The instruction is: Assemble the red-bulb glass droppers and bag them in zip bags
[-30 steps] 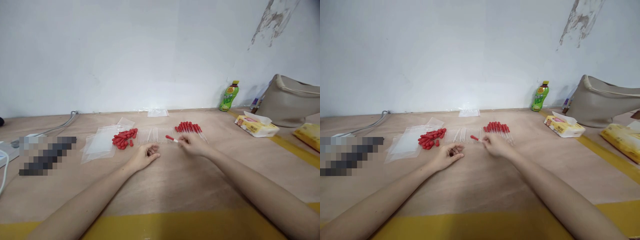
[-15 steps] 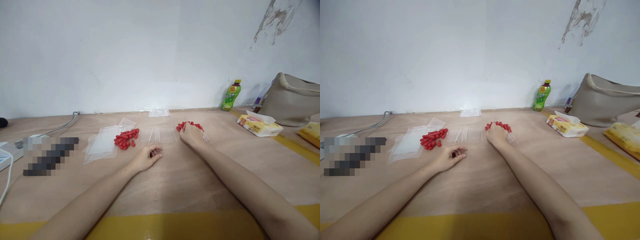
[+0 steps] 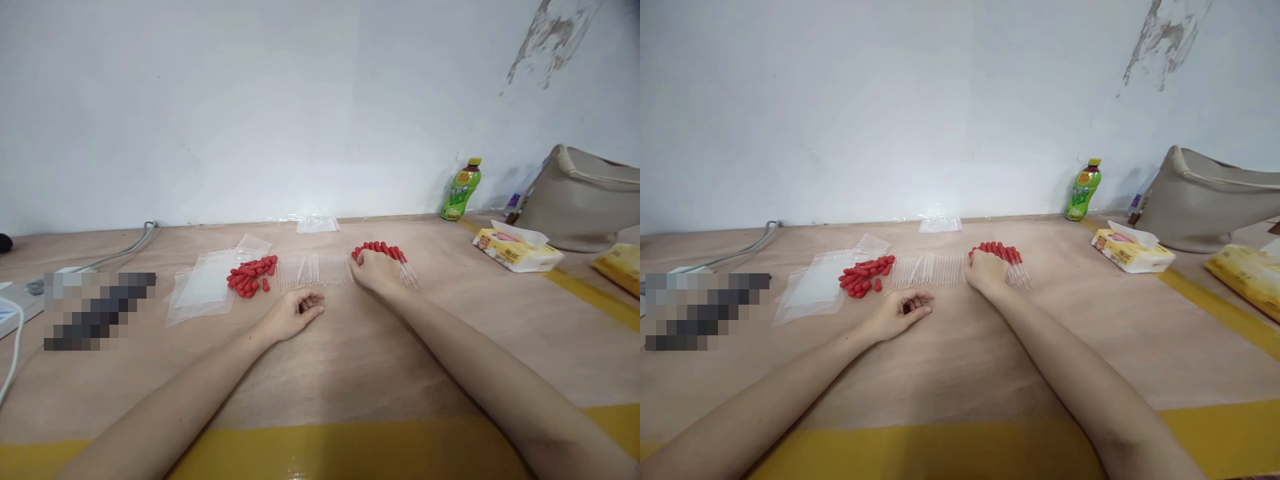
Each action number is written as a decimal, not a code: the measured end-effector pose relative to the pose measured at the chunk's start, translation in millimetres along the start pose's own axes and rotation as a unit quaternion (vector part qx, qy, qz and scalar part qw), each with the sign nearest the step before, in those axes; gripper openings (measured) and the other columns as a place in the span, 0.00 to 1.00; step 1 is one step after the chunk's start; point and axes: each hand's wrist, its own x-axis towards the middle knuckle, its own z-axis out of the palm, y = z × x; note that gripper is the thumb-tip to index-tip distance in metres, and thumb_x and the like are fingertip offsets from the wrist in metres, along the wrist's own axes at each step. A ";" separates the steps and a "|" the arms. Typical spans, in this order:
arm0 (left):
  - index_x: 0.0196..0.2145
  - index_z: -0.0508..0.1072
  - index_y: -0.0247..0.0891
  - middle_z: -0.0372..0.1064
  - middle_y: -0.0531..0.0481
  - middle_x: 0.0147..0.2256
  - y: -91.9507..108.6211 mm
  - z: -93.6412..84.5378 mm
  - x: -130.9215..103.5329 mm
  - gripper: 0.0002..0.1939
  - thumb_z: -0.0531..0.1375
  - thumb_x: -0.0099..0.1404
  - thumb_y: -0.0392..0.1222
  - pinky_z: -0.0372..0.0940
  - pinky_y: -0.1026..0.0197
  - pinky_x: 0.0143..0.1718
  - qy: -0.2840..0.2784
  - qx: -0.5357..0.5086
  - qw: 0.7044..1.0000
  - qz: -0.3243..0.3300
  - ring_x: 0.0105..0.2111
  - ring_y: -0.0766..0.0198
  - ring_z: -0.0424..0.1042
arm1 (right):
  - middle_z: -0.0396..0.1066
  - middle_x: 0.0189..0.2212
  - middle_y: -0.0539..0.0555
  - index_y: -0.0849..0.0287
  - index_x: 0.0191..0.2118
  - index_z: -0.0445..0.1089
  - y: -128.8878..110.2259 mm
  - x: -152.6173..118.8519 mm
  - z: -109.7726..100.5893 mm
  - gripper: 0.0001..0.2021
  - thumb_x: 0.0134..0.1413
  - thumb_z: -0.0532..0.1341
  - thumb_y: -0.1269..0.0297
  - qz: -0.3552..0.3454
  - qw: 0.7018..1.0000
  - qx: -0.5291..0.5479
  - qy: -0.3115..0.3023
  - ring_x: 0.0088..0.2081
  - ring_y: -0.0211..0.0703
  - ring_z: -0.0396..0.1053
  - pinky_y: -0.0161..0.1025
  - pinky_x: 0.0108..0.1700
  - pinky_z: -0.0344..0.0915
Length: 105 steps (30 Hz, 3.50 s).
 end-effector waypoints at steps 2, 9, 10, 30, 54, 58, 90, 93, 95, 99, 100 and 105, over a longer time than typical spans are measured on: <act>0.38 0.71 0.34 0.68 0.49 0.30 0.2 -0.3 0.1 0.11 0.57 0.57 0.40 0.63 0.65 0.29 0.001 -0.002 1.000 0.002 0.27 0.67 0.66 | 0.71 0.32 0.59 0.59 0.35 0.71 -5.4 -0.6 0.7 0.17 0.53 0.49 0.56 -0.009 1.000 -0.012 -0.021 0.38 0.50 0.68 0.42 0.36 0.60; 0.39 0.70 0.35 0.68 0.49 0.30 -0.2 2.2 -1.2 0.11 0.56 0.59 0.40 0.63 0.65 0.28 -0.003 0.014 1.000 0.015 0.27 0.67 0.66 | 0.71 0.34 0.66 0.64 0.33 0.72 -17.8 3.2 2.3 0.13 0.51 0.52 0.65 -0.041 0.996 -0.040 -0.061 0.36 0.52 0.69 0.42 0.34 0.60; 0.39 0.70 0.35 0.68 0.49 0.31 0.0 1.4 -1.6 0.10 0.56 0.59 0.40 0.63 0.65 0.29 0.003 0.036 0.999 0.029 0.27 0.67 0.66 | 0.71 0.34 0.66 0.65 0.32 0.72 -18.6 3.6 2.3 0.12 0.51 0.52 0.66 -0.046 0.996 -0.041 -0.064 0.36 0.52 0.69 0.42 0.34 0.60; 0.33 0.69 0.30 0.68 0.36 0.27 -23.6 -44.3 1.7 0.13 0.45 0.58 0.28 0.53 0.53 0.33 0.115 0.554 0.824 -0.038 0.33 0.49 0.63 | 0.68 0.37 0.59 0.61 0.47 0.62 29.0 -61.0 13.4 0.15 0.58 0.45 0.70 -0.345 0.921 0.138 0.113 0.40 0.46 0.65 0.42 0.40 0.60; 0.35 0.67 0.36 0.65 0.47 0.32 5.2 -8.4 -10.4 0.09 0.49 0.65 0.40 0.61 0.60 0.35 0.046 0.189 0.978 0.071 0.33 0.62 0.65 | 0.67 0.37 0.56 0.60 0.44 0.63 29.1 -65.3 13.2 0.12 0.58 0.47 0.69 -0.355 0.912 0.185 0.089 0.39 0.43 0.64 0.40 0.41 0.59; 0.40 0.69 0.37 0.67 0.48 0.33 1.2 2.9 -6.3 0.10 0.54 0.62 0.42 0.62 0.60 0.37 0.030 0.117 0.991 0.057 0.33 0.62 0.67 | 0.68 0.30 0.53 0.58 0.41 0.67 27.1 -64.6 14.8 0.12 0.59 0.49 0.65 -0.375 0.906 0.170 0.099 0.33 0.40 0.64 0.38 0.37 0.57; 0.34 0.71 0.33 0.68 0.52 0.23 9.7 13.4 -8.3 0.11 0.56 0.59 0.44 0.65 0.66 0.25 0.016 -0.178 0.982 -0.060 0.22 0.70 0.67 | 0.70 0.24 0.51 0.56 0.35 0.71 16.6 -74.4 2.1 0.12 0.56 0.50 0.67 -0.394 0.911 0.084 0.094 0.26 0.36 0.62 0.39 0.34 0.46; 0.34 0.72 0.35 0.70 0.52 0.23 8.8 12.1 -7.2 0.11 0.56 0.60 0.44 0.63 0.66 0.26 0.036 -0.098 0.994 -0.043 0.22 0.69 0.67 | 0.68 0.24 0.52 0.59 0.34 0.70 15.4 -75.9 8.0 0.12 0.57 0.49 0.68 -0.390 0.910 0.079 0.115 0.26 0.37 0.62 0.38 0.34 0.47; 0.35 0.73 0.36 0.71 0.52 0.25 8.6 10.3 -6.1 0.10 0.56 0.59 0.44 0.63 0.66 0.28 0.048 -0.056 0.997 -0.029 0.25 0.68 0.68 | 0.69 0.27 0.54 0.60 0.35 0.68 15.7 -75.2 8.5 0.12 0.58 0.48 0.67 -0.385 0.910 0.102 0.113 0.29 0.38 0.63 0.38 0.35 0.50; 0.34 0.73 0.37 0.72 0.52 0.27 9.1 7.4 -4.8 0.09 0.57 0.58 0.43 0.63 0.66 0.29 0.045 -0.051 0.997 -0.032 0.26 0.67 0.68 | 0.69 0.31 0.54 0.61 0.36 0.66 19.1 -72.7 6.6 0.10 0.58 0.49 0.66 -0.374 0.911 0.151 0.088 0.33 0.39 0.64 0.37 0.36 0.55; 0.33 0.73 0.36 0.71 0.52 0.26 9.4 7.3 -4.9 0.09 0.57 0.59 0.43 0.62 0.66 0.28 0.038 -0.060 0.997 -0.038 0.25 0.67 0.68 | 0.69 0.30 0.54 0.60 0.35 0.65 20.2 -72.1 6.9 0.09 0.58 0.49 0.66 -0.376 0.909 0.161 0.080 0.33 0.39 0.64 0.36 0.35 0.56; 0.34 0.73 0.35 0.67 0.53 0.21 11.9 8.8 -7.2 0.11 0.56 0.59 0.45 0.61 0.66 0.25 0.005 -0.095 0.994 -0.050 0.22 0.68 0.65 | 0.69 0.28 0.53 0.59 0.34 0.66 23.2 -70.7 12.2 0.10 0.58 0.48 0.67 -0.398 0.893 0.196 0.071 0.32 0.39 0.63 0.35 0.35 0.57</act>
